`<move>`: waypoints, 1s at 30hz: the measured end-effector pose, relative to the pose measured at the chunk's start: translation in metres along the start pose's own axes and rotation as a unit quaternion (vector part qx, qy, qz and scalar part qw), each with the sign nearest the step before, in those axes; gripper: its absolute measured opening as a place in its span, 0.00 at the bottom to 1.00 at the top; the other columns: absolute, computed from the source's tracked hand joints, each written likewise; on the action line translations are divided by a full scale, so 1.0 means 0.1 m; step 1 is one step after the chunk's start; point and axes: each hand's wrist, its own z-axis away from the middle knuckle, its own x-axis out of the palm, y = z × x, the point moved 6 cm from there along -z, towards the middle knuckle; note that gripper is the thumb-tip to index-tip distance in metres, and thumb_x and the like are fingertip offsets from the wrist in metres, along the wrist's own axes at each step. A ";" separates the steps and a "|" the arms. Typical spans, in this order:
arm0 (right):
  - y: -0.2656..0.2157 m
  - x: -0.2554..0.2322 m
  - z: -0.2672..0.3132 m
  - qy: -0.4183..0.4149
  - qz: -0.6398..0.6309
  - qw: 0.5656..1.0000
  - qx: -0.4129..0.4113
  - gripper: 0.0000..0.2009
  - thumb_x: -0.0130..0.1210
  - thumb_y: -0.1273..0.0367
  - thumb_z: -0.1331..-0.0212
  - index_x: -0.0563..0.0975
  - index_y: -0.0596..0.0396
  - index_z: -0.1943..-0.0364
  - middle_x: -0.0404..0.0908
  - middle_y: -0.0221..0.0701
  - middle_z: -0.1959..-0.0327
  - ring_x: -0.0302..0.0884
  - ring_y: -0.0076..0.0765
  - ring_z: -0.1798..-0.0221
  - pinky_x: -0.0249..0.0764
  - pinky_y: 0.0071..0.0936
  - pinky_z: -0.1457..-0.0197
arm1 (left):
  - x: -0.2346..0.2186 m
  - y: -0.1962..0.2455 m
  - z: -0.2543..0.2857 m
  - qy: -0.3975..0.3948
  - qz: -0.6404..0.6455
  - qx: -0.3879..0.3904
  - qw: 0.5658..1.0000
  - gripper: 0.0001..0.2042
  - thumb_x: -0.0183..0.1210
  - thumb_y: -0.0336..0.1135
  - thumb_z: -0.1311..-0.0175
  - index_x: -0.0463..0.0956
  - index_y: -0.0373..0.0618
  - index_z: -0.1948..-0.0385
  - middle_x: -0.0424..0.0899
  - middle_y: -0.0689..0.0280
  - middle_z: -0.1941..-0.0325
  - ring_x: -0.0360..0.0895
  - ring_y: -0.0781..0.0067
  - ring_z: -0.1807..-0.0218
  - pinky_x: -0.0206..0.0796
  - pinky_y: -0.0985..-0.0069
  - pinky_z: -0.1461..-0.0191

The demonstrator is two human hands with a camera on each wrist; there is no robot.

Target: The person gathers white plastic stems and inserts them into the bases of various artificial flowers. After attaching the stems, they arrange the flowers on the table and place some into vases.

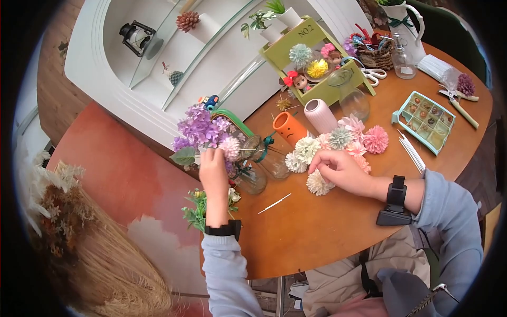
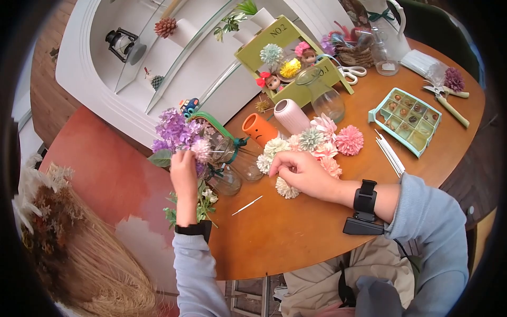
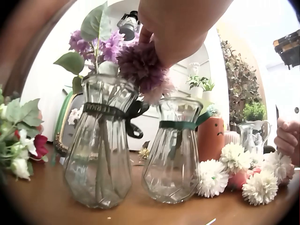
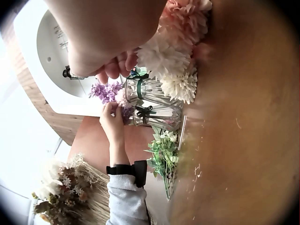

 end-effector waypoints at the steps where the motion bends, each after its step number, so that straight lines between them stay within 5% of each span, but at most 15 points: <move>1: -0.02 0.00 0.00 -0.001 -0.007 1.000 0.003 0.06 0.43 0.76 0.43 0.74 0.60 0.70 0.72 0.23 0.76 0.63 0.13 0.74 0.62 0.16 0.71 | -0.14 0.00 -0.04 0.029 0.004 -0.005 1.000 0.05 0.53 0.23 0.51 0.74 0.42 0.71 0.74 0.62 0.68 0.71 0.60 0.62 0.67 0.68 0.62; 7: -0.03 0.04 0.01 -0.006 0.013 1.000 -0.016 0.17 0.48 0.74 0.43 0.69 0.54 0.48 0.74 0.28 0.62 0.68 0.17 0.69 0.67 0.18 0.65 | -0.92 0.44 -0.19 0.129 0.010 0.028 0.991 0.10 0.58 0.21 0.56 0.77 0.41 0.70 0.75 0.64 0.70 0.72 0.64 0.65 0.67 0.71 0.63; 12: -0.13 0.13 0.02 -0.010 0.128 0.983 -0.131 0.28 0.54 0.70 0.45 0.61 0.52 0.38 0.71 0.33 0.50 0.69 0.28 0.50 0.66 0.28 0.46 | -0.99 1.11 -0.08 0.053 0.140 0.147 0.978 0.13 0.58 0.23 0.59 0.78 0.41 0.67 0.75 0.64 0.69 0.74 0.65 0.66 0.69 0.72 0.64; 17: 0.04 0.26 0.04 -0.165 0.020 0.986 -0.024 0.23 0.56 0.67 0.45 0.67 0.55 0.44 0.71 0.32 0.49 0.67 0.30 0.46 0.64 0.28 0.41 | -0.83 1.46 0.00 -0.010 0.316 0.129 0.940 0.12 0.61 0.22 0.59 0.79 0.42 0.69 0.75 0.65 0.71 0.74 0.66 0.67 0.68 0.72 0.66; 21: 0.05 0.27 0.13 -0.174 -0.021 0.983 0.046 0.20 0.56 0.68 0.45 0.69 0.55 0.47 0.71 0.33 0.49 0.68 0.28 0.47 0.65 0.28 0.43 | -0.65 1.53 -0.03 -0.024 0.407 0.066 0.911 0.09 0.62 0.20 0.55 0.79 0.42 0.71 0.76 0.66 0.72 0.74 0.68 0.67 0.68 0.74 0.66; 23: 0.07 0.27 0.14 -0.171 -0.042 0.984 0.040 0.11 0.53 0.66 0.41 0.73 0.56 0.56 0.76 0.32 0.61 0.73 0.27 0.57 0.69 0.26 0.52 | -0.53 1.56 -0.03 -0.042 0.472 0.002 0.880 0.07 0.62 0.19 0.54 0.80 0.41 0.74 0.76 0.66 0.75 0.75 0.71 0.69 0.67 0.76 0.66; 26: 0.22 0.29 0.15 -0.219 -0.092 0.967 0.088 0.08 0.49 0.65 0.38 0.72 0.56 0.68 0.75 0.29 0.75 0.74 0.26 0.69 0.70 0.26 0.63 | -0.35 1.59 0.01 -0.101 0.517 -0.015 0.850 0.11 0.63 0.23 0.53 0.79 0.41 0.64 0.77 0.63 0.67 0.75 0.68 0.62 0.67 0.75 0.58; 30: 0.29 0.25 0.24 -0.212 -0.107 0.962 0.136 0.11 0.45 0.67 0.38 0.67 0.52 0.79 0.67 0.24 0.86 0.67 0.24 0.80 0.66 0.24 0.73 | -0.34 1.81 0.02 -0.091 0.476 0.108 0.868 0.30 0.67 0.37 0.54 0.67 0.44 0.45 0.69 0.57 0.46 0.68 0.59 0.47 0.62 0.69 0.44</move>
